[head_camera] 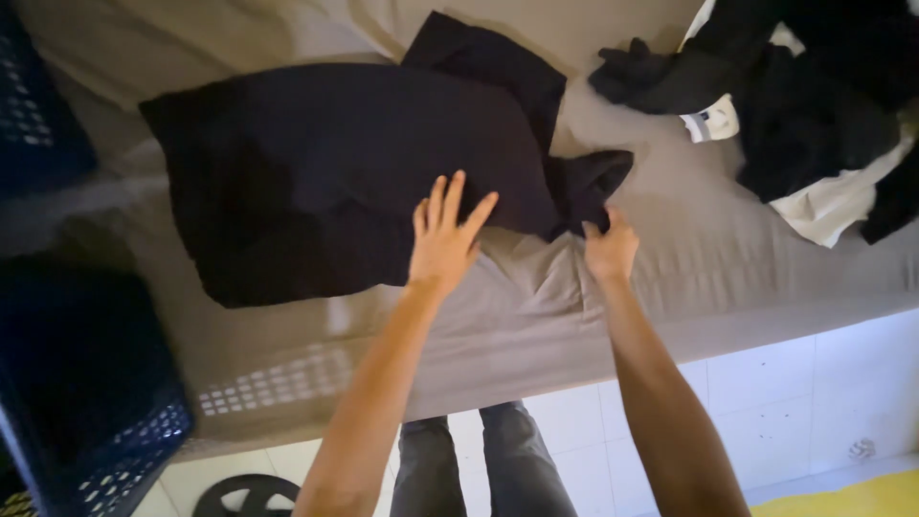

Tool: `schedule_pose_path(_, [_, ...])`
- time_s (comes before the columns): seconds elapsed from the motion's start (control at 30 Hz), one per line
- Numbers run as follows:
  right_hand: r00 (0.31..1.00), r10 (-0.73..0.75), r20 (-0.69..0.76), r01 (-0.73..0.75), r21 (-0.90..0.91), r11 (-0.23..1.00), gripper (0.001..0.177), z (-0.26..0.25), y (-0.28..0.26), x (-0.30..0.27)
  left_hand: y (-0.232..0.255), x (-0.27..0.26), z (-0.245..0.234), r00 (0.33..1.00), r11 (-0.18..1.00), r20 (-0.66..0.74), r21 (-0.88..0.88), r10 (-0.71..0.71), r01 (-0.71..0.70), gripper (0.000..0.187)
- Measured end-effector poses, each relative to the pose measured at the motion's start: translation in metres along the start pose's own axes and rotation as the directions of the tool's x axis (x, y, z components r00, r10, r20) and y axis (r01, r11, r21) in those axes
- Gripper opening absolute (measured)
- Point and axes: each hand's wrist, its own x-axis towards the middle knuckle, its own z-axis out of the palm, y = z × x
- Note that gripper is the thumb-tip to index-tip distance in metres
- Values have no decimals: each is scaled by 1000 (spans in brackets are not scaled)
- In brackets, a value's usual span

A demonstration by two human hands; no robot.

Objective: Folding various items of laundry on a bed and placing them into baskets.

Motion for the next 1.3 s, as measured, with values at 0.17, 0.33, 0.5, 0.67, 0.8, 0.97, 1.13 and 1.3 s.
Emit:
schedule_pose_path(0.17, [967,-248,57,193,470,861,52,-49,-68,70,-21,16,31,986,994,-123,-10,-112,112,64])
schedule_pose_path(0.33, [844,-466,-266,365,921,136,64,-62,-137,105,-50,28,22,885,940,-316,-124,-342,318,39])
schedule_pose_path(0.5, [972,-221,76,190,290,938,57,21,-129,88,-39,19,9,844,955,-449,-164,-294,246,55])
schedule_pose_path(0.67, [940,-297,-166,331,243,912,35,49,-91,67,-35,-22,30,947,983,-267,-32,-181,179,63])
schedule_pose_path(0.8, [982,33,-188,65,490,869,13,-35,-4,81,-28,-40,37,987,993,-127,42,-102,109,67])
schedule_pose_path(0.97, [782,115,-612,421,655,627,34,-98,268,141,-38,-48,41,998,988,46,150,-45,38,83])
schedule_pose_path(1.13, [567,-152,-810,329,53,943,43,-146,304,100,-59,-61,38,990,964,90,255,-106,79,93])
schedule_pose_path(1.3, [720,269,-640,225,582,782,30,-134,339,100,-74,-80,3,995,997,-95,78,-13,20,62])
